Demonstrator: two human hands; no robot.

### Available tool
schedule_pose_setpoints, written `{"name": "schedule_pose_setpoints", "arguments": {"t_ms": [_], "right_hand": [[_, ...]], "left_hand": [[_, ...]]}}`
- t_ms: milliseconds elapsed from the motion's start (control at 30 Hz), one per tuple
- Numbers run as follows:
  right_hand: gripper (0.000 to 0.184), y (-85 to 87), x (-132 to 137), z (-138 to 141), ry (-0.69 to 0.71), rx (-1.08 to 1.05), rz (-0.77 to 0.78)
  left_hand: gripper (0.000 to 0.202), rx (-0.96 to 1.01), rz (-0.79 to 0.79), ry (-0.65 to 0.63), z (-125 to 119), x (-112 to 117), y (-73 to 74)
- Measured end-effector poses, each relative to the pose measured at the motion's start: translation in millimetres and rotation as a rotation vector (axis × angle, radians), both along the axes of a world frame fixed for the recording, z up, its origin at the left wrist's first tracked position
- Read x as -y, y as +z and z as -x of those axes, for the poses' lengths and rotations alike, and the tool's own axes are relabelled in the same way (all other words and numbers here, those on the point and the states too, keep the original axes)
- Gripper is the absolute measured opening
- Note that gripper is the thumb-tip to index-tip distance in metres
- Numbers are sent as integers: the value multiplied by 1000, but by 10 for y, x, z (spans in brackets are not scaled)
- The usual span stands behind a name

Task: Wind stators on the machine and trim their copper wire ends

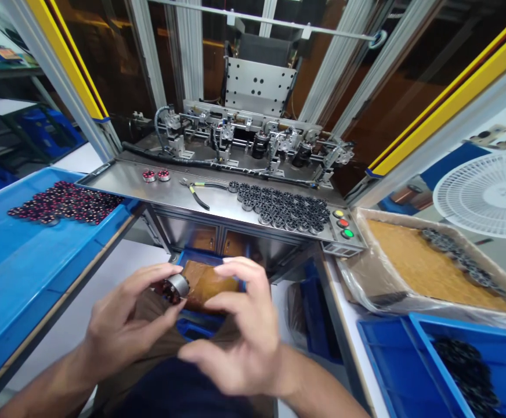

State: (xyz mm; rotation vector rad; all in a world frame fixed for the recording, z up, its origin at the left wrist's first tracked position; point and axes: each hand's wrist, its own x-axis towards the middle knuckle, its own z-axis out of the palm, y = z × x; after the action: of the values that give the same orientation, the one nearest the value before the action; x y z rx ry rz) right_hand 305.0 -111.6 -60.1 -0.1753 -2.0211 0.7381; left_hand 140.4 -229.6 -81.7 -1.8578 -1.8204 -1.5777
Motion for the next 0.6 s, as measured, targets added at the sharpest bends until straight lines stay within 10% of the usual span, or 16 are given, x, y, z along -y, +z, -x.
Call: {"name": "schedule_pose_setpoints", "arguments": {"t_ms": [233, 600], "right_hand": [[22, 47, 165, 204, -21, 152, -183], [8, 336, -412, 75, 161, 411, -648]], "left_hand": [[79, -183, -34, 20, 32, 7, -42], [50, 27, 103, -309, 187, 197, 71]]}}
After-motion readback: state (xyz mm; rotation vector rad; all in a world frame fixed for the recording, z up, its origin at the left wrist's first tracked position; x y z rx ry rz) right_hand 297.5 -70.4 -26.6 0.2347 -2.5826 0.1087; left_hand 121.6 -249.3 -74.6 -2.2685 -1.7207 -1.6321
